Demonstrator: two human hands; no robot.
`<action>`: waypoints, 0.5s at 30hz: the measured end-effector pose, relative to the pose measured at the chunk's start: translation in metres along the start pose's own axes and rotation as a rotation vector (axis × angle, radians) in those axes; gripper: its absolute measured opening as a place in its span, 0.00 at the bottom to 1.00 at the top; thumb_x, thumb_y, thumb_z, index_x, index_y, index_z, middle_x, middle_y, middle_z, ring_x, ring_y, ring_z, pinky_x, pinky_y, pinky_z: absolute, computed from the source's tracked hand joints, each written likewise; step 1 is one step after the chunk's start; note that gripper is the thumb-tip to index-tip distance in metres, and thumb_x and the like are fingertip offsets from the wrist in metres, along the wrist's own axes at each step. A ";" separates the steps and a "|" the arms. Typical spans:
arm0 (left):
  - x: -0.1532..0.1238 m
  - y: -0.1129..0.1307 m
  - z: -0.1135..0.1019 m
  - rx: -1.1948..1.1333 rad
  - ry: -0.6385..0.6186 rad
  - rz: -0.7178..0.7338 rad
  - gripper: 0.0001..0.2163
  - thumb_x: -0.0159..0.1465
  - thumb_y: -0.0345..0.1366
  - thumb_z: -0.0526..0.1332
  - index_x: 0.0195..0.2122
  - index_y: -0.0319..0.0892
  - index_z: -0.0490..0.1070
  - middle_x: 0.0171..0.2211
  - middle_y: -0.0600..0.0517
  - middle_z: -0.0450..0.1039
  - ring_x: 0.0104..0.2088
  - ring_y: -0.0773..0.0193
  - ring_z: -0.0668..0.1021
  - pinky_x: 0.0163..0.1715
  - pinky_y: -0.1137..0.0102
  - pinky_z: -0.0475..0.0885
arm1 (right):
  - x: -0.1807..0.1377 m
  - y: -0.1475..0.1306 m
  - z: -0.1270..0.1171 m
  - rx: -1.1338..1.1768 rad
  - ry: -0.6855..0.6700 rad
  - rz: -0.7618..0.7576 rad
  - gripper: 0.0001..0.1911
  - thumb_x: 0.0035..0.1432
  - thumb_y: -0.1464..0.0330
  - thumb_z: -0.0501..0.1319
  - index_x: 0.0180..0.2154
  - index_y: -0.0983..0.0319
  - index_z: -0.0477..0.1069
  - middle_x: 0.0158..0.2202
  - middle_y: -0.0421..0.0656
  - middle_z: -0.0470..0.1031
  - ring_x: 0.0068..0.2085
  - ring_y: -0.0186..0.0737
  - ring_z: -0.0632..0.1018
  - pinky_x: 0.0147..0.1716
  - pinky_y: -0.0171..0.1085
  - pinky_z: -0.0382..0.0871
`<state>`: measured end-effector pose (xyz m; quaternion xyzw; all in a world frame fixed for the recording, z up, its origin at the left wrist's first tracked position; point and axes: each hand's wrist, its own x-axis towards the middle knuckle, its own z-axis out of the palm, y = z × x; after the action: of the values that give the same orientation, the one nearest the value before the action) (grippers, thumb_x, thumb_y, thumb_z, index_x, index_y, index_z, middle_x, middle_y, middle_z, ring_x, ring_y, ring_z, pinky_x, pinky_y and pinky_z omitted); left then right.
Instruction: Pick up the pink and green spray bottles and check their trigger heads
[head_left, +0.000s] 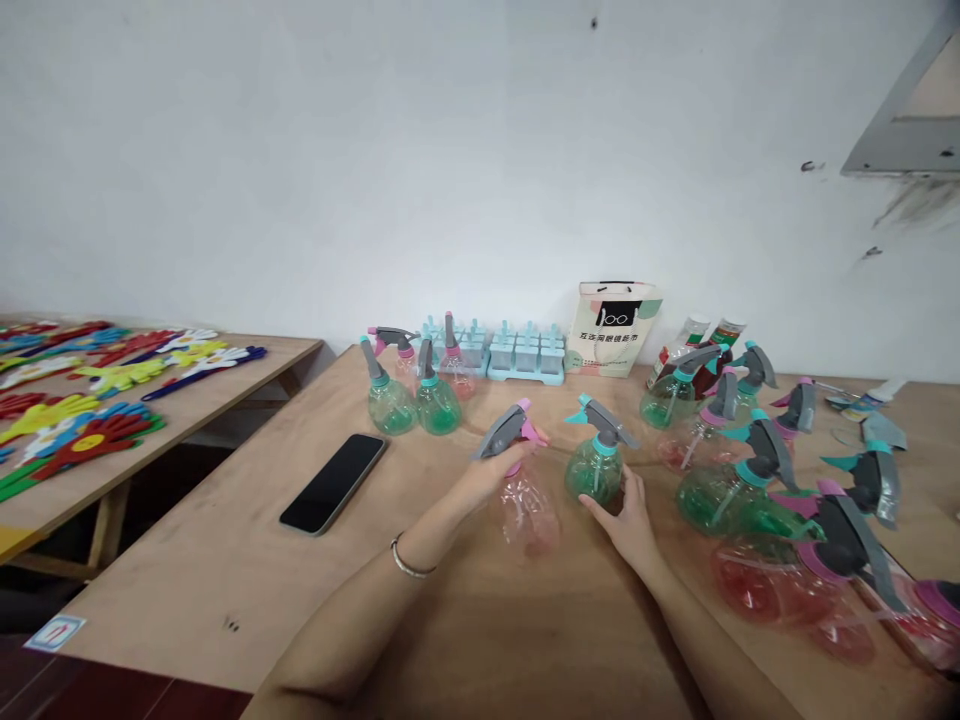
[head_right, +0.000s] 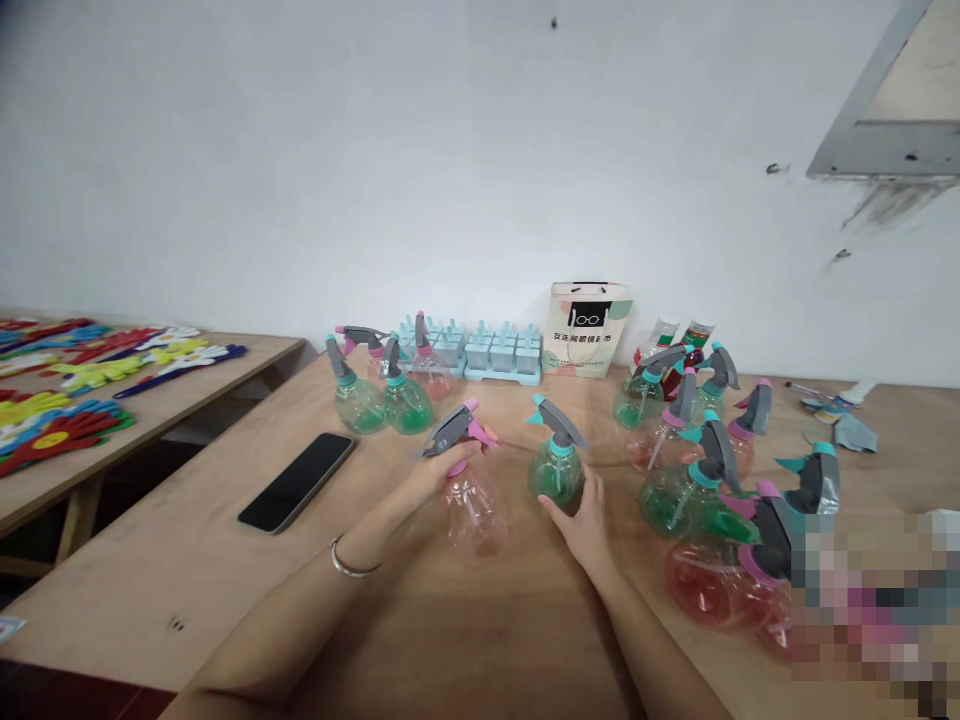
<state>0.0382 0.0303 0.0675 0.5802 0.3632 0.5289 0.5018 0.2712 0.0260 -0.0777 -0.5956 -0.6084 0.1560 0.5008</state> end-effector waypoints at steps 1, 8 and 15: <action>0.001 0.001 -0.006 0.061 -0.007 -0.001 0.09 0.55 0.43 0.63 0.32 0.42 0.73 0.35 0.51 0.76 0.32 0.65 0.74 0.33 0.71 0.69 | 0.000 0.000 0.000 0.001 0.003 0.000 0.43 0.48 0.47 0.65 0.59 0.62 0.58 0.52 0.52 0.64 0.56 0.58 0.69 0.57 0.58 0.63; 0.000 -0.012 -0.071 0.498 0.348 0.143 0.12 0.56 0.42 0.64 0.36 0.40 0.74 0.28 0.53 0.74 0.27 0.66 0.74 0.30 0.72 0.70 | -0.001 -0.001 0.001 0.010 0.006 -0.005 0.43 0.48 0.46 0.65 0.59 0.62 0.58 0.52 0.52 0.65 0.56 0.58 0.70 0.57 0.57 0.64; -0.004 -0.028 -0.138 0.704 0.695 0.252 0.14 0.58 0.47 0.62 0.35 0.41 0.72 0.29 0.52 0.73 0.29 0.63 0.75 0.34 0.68 0.71 | -0.001 0.002 0.004 -0.012 0.018 -0.023 0.42 0.49 0.47 0.64 0.59 0.61 0.58 0.51 0.51 0.66 0.55 0.57 0.71 0.56 0.57 0.65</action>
<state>-0.0947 0.0598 0.0309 0.5430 0.5923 0.5925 0.0577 0.2689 0.0272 -0.0817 -0.5929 -0.6115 0.1415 0.5045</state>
